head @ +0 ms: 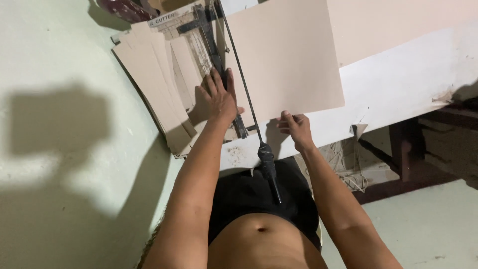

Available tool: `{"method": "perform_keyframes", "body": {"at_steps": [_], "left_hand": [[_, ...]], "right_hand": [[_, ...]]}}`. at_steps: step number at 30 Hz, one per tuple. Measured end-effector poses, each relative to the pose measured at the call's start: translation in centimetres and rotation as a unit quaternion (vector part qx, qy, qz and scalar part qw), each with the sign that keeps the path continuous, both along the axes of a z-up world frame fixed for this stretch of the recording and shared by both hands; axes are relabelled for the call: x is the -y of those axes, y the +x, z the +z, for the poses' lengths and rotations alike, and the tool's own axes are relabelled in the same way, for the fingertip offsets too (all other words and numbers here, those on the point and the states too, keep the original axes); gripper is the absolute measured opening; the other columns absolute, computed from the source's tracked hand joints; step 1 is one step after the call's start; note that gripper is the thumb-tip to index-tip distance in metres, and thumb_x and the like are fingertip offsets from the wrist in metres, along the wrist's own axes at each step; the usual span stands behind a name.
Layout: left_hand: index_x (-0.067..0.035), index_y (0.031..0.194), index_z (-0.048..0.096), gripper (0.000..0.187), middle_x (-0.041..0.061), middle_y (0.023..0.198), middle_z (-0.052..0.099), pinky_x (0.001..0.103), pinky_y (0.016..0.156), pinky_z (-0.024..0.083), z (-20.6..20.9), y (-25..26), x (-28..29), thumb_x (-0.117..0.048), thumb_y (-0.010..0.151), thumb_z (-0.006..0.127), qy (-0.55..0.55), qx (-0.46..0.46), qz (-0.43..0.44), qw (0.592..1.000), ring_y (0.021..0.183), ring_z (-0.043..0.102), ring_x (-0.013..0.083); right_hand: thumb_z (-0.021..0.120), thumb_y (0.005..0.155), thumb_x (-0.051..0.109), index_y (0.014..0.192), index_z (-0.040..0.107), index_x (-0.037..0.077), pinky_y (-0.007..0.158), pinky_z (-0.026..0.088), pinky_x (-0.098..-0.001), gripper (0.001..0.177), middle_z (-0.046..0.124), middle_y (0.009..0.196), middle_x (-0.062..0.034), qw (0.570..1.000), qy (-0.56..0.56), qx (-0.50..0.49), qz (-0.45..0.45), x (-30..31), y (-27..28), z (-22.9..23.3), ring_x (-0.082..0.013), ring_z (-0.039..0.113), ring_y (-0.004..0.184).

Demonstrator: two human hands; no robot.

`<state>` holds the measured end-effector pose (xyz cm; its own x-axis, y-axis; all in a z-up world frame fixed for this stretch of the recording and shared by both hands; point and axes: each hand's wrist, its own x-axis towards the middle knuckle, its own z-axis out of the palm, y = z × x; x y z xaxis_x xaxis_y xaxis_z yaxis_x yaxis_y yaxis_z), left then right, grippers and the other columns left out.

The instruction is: The person uses a manual paper cutter to trim a stack of white paper sheets. They align the paper against the guide, pull down the cutting lever to slice the sheets, and then remove the cut pieces from the machine.

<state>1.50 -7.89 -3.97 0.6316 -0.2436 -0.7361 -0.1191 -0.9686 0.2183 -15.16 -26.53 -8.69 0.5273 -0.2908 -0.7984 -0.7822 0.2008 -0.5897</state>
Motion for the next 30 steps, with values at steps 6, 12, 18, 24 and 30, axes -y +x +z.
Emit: {"method": "perform_keyframes", "body": {"at_steps": [6, 12, 18, 24, 30], "left_hand": [[-0.011, 0.165, 0.005, 0.118, 0.03, 0.165, -0.012, 0.082, 0.111, 0.005, -4.4, -1.0, -0.1, -0.034, 0.081, 0.085, 0.086, 0.012, -0.031, 0.996, 0.153, -0.005, 0.0493], [-0.013, 0.164, 0.005, 0.118, 0.028, 0.165, -0.009, 0.083, 0.109, 0.009, -4.2, -0.9, 0.4, -0.041, 0.082, 0.085, 0.124, 0.01, -0.065, 0.99, 0.154, -0.003, 0.0474], [-0.015, 0.164, -0.001, 0.125, 0.032, 0.164, -0.008, 0.084, 0.109, 0.001, -3.6, -0.5, 0.5, -0.026, 0.077, 0.088, 0.041, 0.014, -0.006, 0.999, 0.153, -0.005, 0.0494], [-0.013, 0.164, 0.004, 0.12, 0.033, 0.164, -0.003, 0.079, 0.112, -0.005, -2.2, 0.3, 0.6, -0.022, 0.078, 0.087, 0.026, 0.02, 0.012, 0.999, 0.153, -0.003, 0.0504], [-0.012, 0.164, 0.003, 0.124, 0.033, 0.164, -0.005, 0.076, 0.117, 0.0, -2.4, -0.9, 0.4, -0.024, 0.076, 0.089, 0.038, 0.044, -0.006, 0.998, 0.153, 0.0, 0.0503]], "right_hand": [[0.054, 0.11, 0.052, 0.101, 0.075, -0.001, 0.072, 0.063, -0.052, 0.057, 0.075, 0.086, -0.0212, 0.984, -0.056, -0.058, 0.162, 0.9, -0.1, 1.3, -0.0367, 0.076, 0.082], [0.051, 0.092, 0.035, 0.159, 0.029, 0.013, 0.081, 0.058, -0.0553, 0.074, 0.072, 0.075, -0.0324, 0.916, -0.14, -0.066, 0.371, -6.1, 3.3, 23.9, -0.052, 0.074, 0.079], [0.051, 0.096, 0.024, 0.166, 0.0, 0.012, 0.081, 0.06, -0.0581, 0.087, 0.073, 0.11, -0.0269, 0.812, -0.23, -0.098, 0.528, -8.6, -5.7, 6.7, -0.0487, 0.074, 0.094], [0.049, 0.098, 0.02, 0.166, -0.004, 0.014, 0.086, 0.055, -0.0651, 0.087, 0.07, 0.114, -0.0309, 0.839, -0.199, -0.07, 0.501, -8.1, -6.2, 3.4, -0.0534, 0.071, 0.099], [0.053, 0.097, 0.028, 0.167, 0.004, 0.021, 0.072, 0.059, -0.0541, 0.086, 0.073, 0.094, -0.0214, 0.823, -0.283, -0.025, 0.491, -7.7, -8.1, 2.7, -0.0459, 0.075, 0.081]]}}
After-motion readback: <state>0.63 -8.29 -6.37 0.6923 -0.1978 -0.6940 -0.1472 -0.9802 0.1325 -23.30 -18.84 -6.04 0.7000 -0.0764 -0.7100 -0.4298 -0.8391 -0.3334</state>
